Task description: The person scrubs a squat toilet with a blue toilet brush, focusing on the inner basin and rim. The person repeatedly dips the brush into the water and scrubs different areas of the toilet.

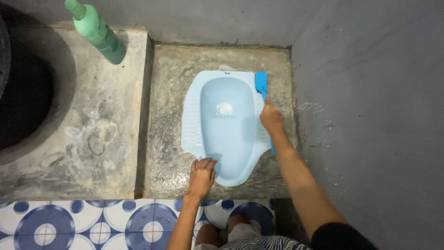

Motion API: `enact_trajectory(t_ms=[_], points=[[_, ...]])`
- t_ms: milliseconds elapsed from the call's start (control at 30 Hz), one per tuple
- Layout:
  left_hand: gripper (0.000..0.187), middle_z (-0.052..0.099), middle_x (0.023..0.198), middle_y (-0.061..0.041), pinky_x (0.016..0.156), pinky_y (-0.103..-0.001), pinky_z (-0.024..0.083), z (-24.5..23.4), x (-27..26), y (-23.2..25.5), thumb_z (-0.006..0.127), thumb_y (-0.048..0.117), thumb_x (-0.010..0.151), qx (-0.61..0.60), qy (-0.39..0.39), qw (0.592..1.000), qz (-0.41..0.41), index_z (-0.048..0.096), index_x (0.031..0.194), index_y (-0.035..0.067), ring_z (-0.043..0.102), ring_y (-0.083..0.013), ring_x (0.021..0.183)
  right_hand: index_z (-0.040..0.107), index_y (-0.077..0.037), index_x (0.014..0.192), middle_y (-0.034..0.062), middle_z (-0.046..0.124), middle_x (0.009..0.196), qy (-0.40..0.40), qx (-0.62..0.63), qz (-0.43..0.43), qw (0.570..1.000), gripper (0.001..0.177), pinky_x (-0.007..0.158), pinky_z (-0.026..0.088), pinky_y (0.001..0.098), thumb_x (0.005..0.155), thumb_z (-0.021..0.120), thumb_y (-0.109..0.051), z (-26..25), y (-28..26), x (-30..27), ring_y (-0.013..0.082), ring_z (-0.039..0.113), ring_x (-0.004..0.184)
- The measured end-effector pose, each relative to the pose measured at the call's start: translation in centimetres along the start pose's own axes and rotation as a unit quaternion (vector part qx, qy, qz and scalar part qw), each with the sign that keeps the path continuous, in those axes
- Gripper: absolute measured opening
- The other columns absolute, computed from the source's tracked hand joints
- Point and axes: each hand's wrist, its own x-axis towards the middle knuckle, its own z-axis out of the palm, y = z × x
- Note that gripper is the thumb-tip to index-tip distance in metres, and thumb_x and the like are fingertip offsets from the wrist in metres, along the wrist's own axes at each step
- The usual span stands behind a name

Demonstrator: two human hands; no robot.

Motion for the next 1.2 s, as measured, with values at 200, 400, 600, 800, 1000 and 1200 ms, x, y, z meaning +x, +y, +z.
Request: enact_trajectory(t_ms=[200,400,600,800,1000,1200], points=[[0.04,0.066,0.125,-0.015,0.112,-0.053,0.034,0.0,-0.3,0.1,0.064,0.008,0.081,0.023,0.019,1.0,-0.003,0.069,0.121,0.008,0.059,-0.0318,0.121,0.031,-0.003,0.156,0.0303,0.07,0.099,0.007,0.028,-0.036,0.999,0.063,0.084,0.054,0.057,0.095,0.046,-0.013,2.5,-4.8,3.8,0.0462,0.07,0.092],[0.038,0.067,0.124,-0.014,0.113,-0.053,0.034,0.2,-1.9,0.3,0.066,0.009,0.081,0.018,-0.015,0.999,-0.022,0.069,0.118,0.007,0.06,-0.0313,0.121,0.036,-0.007,0.155,0.0253,0.073,0.088,-0.051,-0.023,-0.166,0.984,0.07,0.072,0.057,0.0542,0.088,0.054,-0.013,6.2,-15.7,1.3,0.041,0.072,0.08],[0.038,0.067,0.126,-0.014,0.112,-0.054,0.034,0.0,-2.0,-0.7,0.064,0.007,0.082,0.006,0.008,1.0,-0.014,0.07,0.12,0.007,0.057,-0.0342,0.123,0.053,-0.018,0.146,0.0197,0.074,0.099,-0.092,-0.028,-0.102,0.99,0.048,0.083,0.055,0.0555,0.098,0.049,-0.019,1.6,-1.7,-3.6,0.039,0.072,0.092],[0.037,0.066,0.128,-0.014,0.114,-0.051,0.034,0.4,-2.0,-1.3,0.063,0.007,0.084,-0.004,0.005,0.999,-0.033,0.069,0.121,0.006,0.058,-0.0325,0.124,0.041,-0.025,0.155,0.0263,0.07,0.097,-0.171,-0.03,-0.006,0.985,0.052,0.089,0.052,0.0573,0.103,0.041,-0.024,-4.9,-2.5,-11.2,0.0449,0.069,0.092],[0.038,0.068,0.125,-0.014,0.112,-0.051,0.034,1.0,-2.8,-0.8,0.062,0.006,0.082,-0.009,0.013,0.999,-0.039,0.07,0.12,0.007,0.058,-0.0329,0.121,0.042,-0.015,0.157,0.028,0.071,0.103,-0.006,0.036,0.007,0.999,0.054,0.086,0.055,0.0572,0.102,0.043,-0.018,-6.5,-1.8,-5.8,0.0468,0.069,0.093],[0.038,0.068,0.124,-0.015,0.115,-0.052,0.032,2.1,-1.9,-0.1,0.062,0.006,0.083,0.001,-0.009,1.0,-0.011,0.068,0.121,0.005,0.059,-0.0309,0.121,0.041,-0.013,0.153,0.0309,0.066,0.114,-0.013,0.051,0.027,0.998,0.059,0.093,0.049,0.0592,0.095,0.046,-0.016,-3.5,-0.1,3.6,0.0499,0.063,0.106]])
